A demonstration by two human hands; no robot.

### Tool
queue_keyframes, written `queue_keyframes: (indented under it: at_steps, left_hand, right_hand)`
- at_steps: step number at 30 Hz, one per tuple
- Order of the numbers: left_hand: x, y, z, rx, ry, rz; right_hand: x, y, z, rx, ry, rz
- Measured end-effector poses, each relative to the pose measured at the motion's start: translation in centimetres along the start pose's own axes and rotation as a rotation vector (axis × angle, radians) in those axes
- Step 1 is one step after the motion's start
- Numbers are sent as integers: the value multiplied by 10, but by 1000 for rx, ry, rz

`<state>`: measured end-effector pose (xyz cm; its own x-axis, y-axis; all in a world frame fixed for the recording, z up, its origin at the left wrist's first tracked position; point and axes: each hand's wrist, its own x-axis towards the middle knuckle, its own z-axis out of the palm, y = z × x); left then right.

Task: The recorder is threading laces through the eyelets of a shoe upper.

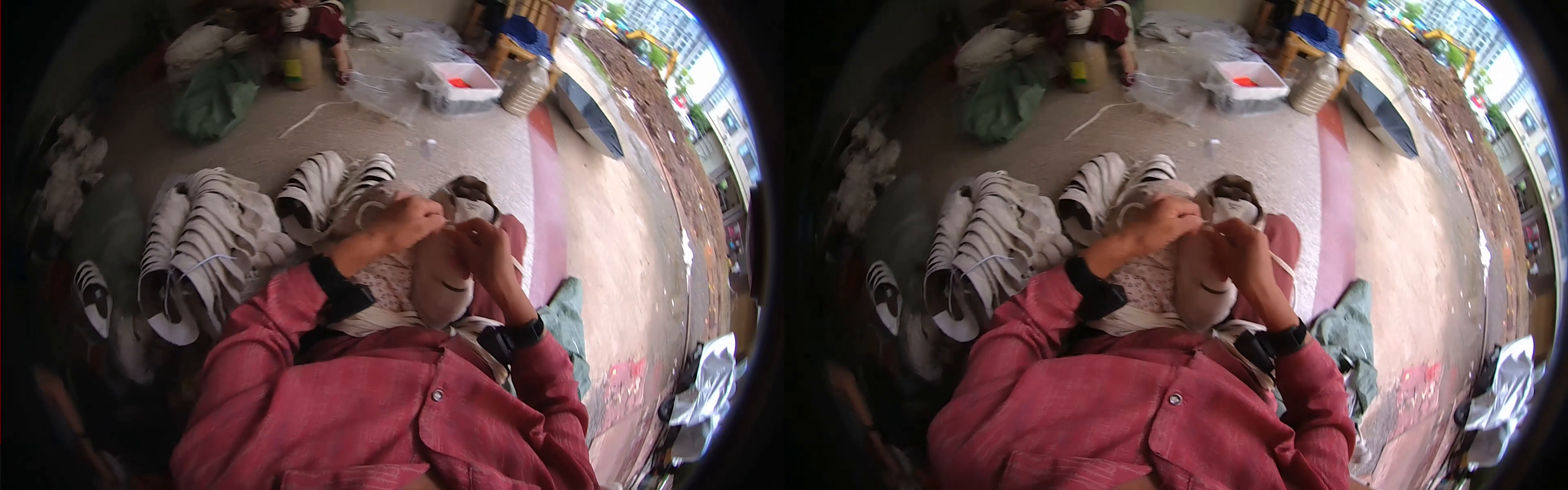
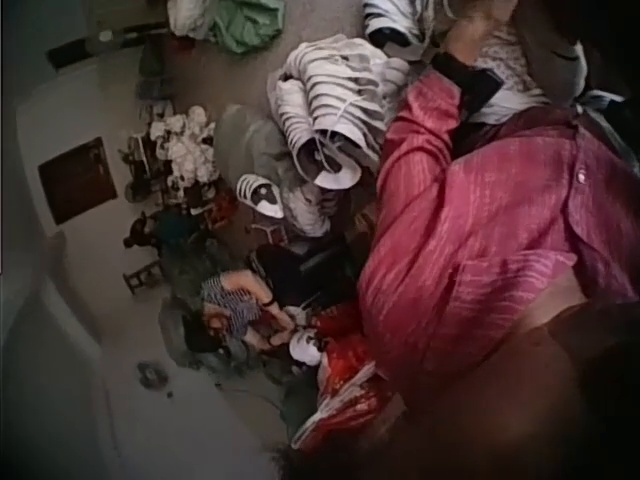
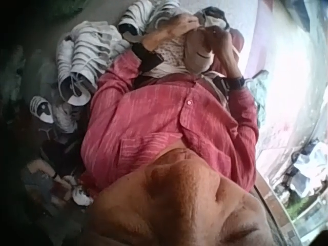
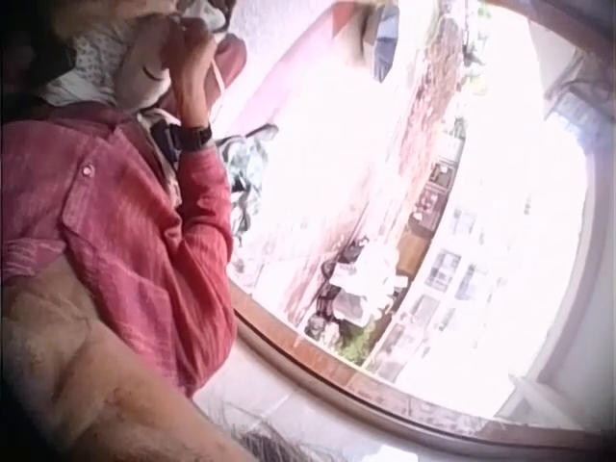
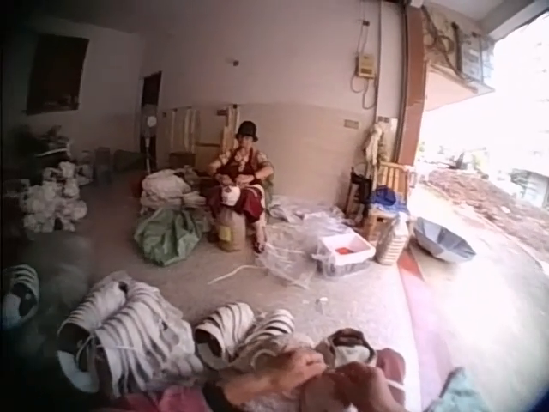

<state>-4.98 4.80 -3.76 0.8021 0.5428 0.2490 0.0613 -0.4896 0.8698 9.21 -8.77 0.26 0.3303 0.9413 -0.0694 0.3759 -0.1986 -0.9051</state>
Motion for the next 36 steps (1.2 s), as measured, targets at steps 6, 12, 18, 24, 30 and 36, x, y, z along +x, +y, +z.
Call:
queue_keyframes:
  at_steps: [6, 12, 18, 24, 30, 36]
  left_hand:
    - [15, 3, 16, 222, 68, 87]
    - [22, 7, 20, 333, -25, -67]
    - [17, 21, -18, 121, 44, 262]
    - [65, -15, -7, 88, -373, 318]
    - [62, 10, -19, 162, -447, 167]
    - [60, -1, -13, 122, -419, 207]
  right_hand:
    - [13, 56, 0, -352, 247, -323]
    - [15, 35, 11, -495, 262, -411]
    - [14, 14, -6, -527, 86, -212]
    - [25, -24, -34, -344, -54, -459]
    - [48, -7, -37, -195, -243, -226]
    - [55, -6, -40, -159, -331, -102]
